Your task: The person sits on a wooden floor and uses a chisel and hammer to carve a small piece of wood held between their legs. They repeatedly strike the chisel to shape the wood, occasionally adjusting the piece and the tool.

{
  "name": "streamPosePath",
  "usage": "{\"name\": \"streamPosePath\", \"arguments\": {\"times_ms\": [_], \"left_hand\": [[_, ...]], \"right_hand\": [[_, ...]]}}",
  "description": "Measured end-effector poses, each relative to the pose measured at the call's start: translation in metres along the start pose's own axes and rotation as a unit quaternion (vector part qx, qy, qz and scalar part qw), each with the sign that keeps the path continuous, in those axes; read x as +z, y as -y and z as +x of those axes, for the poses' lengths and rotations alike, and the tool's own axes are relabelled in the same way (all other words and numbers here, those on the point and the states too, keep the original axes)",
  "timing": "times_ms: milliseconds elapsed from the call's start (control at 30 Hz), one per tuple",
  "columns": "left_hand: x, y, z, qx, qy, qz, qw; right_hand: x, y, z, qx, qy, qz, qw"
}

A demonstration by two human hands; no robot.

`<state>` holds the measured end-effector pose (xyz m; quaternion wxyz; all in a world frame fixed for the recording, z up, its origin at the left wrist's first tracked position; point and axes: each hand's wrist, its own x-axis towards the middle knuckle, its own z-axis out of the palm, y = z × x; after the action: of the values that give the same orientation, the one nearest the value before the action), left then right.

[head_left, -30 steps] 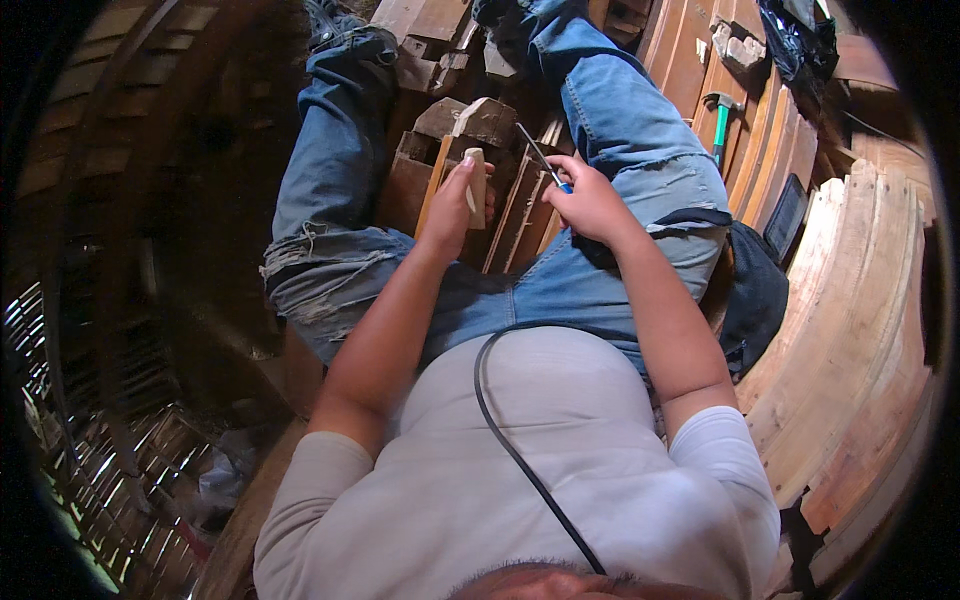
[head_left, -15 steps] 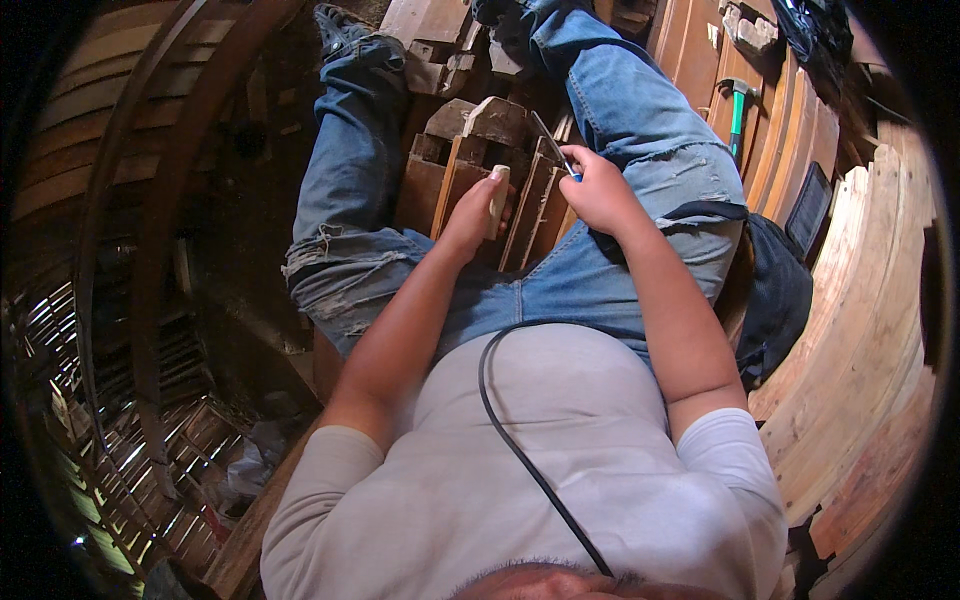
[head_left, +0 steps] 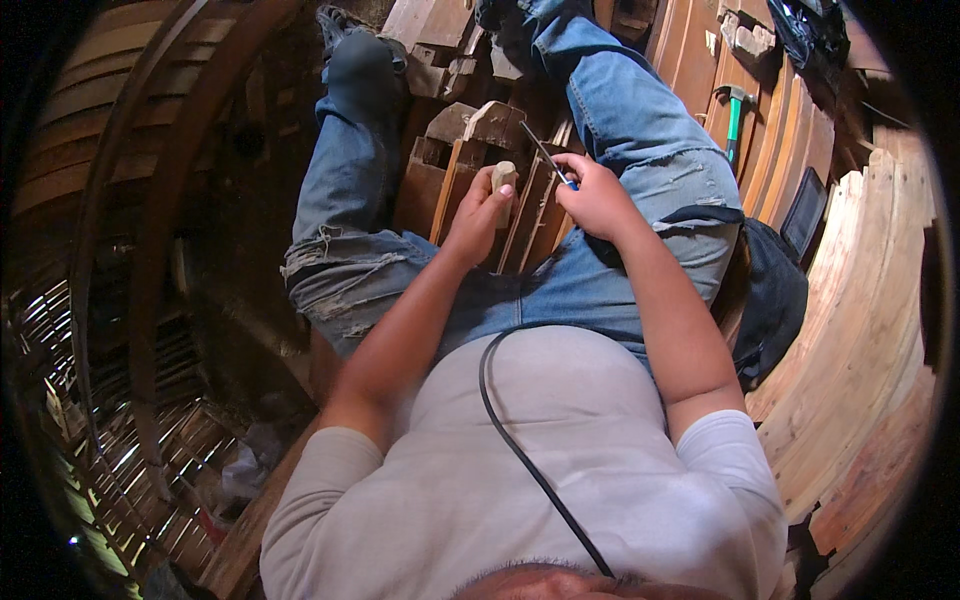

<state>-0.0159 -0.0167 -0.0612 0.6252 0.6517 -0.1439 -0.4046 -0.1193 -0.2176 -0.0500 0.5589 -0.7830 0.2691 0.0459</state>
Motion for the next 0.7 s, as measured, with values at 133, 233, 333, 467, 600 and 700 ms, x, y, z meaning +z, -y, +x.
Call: {"name": "streamPosePath", "arguments": {"times_ms": [133,233,333,467,600,700], "left_hand": [[-0.004,-0.021,-0.011,0.056,0.015,-0.016,0.998],[-0.007,-0.026,-0.012,0.086,-0.002,-0.007,0.996],[-0.014,-0.02,-0.008,0.094,-0.014,-0.015,0.995],[-0.015,-0.027,-0.006,0.094,-0.023,-0.054,0.994],[-0.015,-0.035,-0.002,0.045,-0.035,-0.107,0.993],[-0.014,-0.033,-0.001,0.041,-0.03,-0.117,0.992]], "right_hand": [[0.002,-0.002,0.001,0.003,0.003,0.019,1.0],[0.003,-0.006,0.006,-0.019,-0.012,-0.042,0.999],[0.004,-0.012,0.01,0.021,0.032,0.001,0.999],[0.003,-0.004,0.004,0.085,0.08,0.125,0.985],[0.002,0.002,0.003,0.091,0.066,0.159,0.981],[0.005,-0.001,0.003,0.096,0.069,0.15,0.982]]}}
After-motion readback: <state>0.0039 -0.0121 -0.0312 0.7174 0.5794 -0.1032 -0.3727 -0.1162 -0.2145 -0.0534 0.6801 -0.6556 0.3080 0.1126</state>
